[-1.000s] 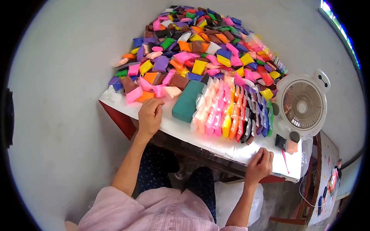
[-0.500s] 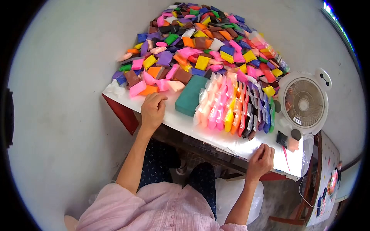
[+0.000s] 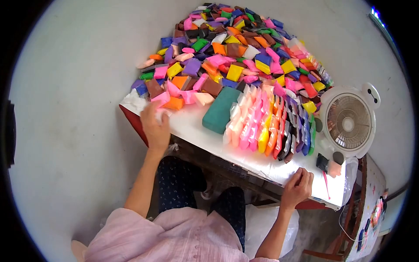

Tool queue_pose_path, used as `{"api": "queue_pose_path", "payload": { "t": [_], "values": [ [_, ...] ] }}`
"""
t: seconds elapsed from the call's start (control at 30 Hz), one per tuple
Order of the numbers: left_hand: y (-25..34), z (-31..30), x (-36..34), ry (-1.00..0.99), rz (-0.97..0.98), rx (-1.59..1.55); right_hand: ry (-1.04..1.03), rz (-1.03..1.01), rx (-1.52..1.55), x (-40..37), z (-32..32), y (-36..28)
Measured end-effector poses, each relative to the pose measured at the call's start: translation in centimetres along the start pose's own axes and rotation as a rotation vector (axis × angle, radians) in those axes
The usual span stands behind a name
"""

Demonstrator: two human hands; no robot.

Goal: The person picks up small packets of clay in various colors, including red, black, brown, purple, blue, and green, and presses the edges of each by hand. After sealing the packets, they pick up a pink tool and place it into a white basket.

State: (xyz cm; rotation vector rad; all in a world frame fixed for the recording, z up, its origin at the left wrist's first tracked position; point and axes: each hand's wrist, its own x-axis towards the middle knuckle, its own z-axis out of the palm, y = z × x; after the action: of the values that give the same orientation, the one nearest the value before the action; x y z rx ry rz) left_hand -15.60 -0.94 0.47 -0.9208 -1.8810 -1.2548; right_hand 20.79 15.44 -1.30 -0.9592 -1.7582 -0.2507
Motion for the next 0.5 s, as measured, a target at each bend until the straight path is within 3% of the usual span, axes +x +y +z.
{"api": "queue_pose_path", "payload": {
  "t": [0.07, 0.17, 0.4, 0.5],
  "values": [
    [-1.0, -0.5, 1.3, 0.039, -0.113, 0.084, 0.002, 0.0, -0.001, -0.1, 0.0, -0.1],
    [-3.5, 1.0, 2.6, 0.026, -0.039, 0.125, -0.006, 0.018, -0.009, -0.1, 0.1, -0.1],
    [-4.8, 4.6, 4.6, -0.242, 0.004, 0.261, -0.017, 0.048, -0.007, -0.1, -0.2, -0.4],
    [-4.4, 4.9, 5.6, -0.212, 0.132, 0.417, -0.009, 0.053, 0.0, -0.2, -0.1, -0.4]
  ]
}}
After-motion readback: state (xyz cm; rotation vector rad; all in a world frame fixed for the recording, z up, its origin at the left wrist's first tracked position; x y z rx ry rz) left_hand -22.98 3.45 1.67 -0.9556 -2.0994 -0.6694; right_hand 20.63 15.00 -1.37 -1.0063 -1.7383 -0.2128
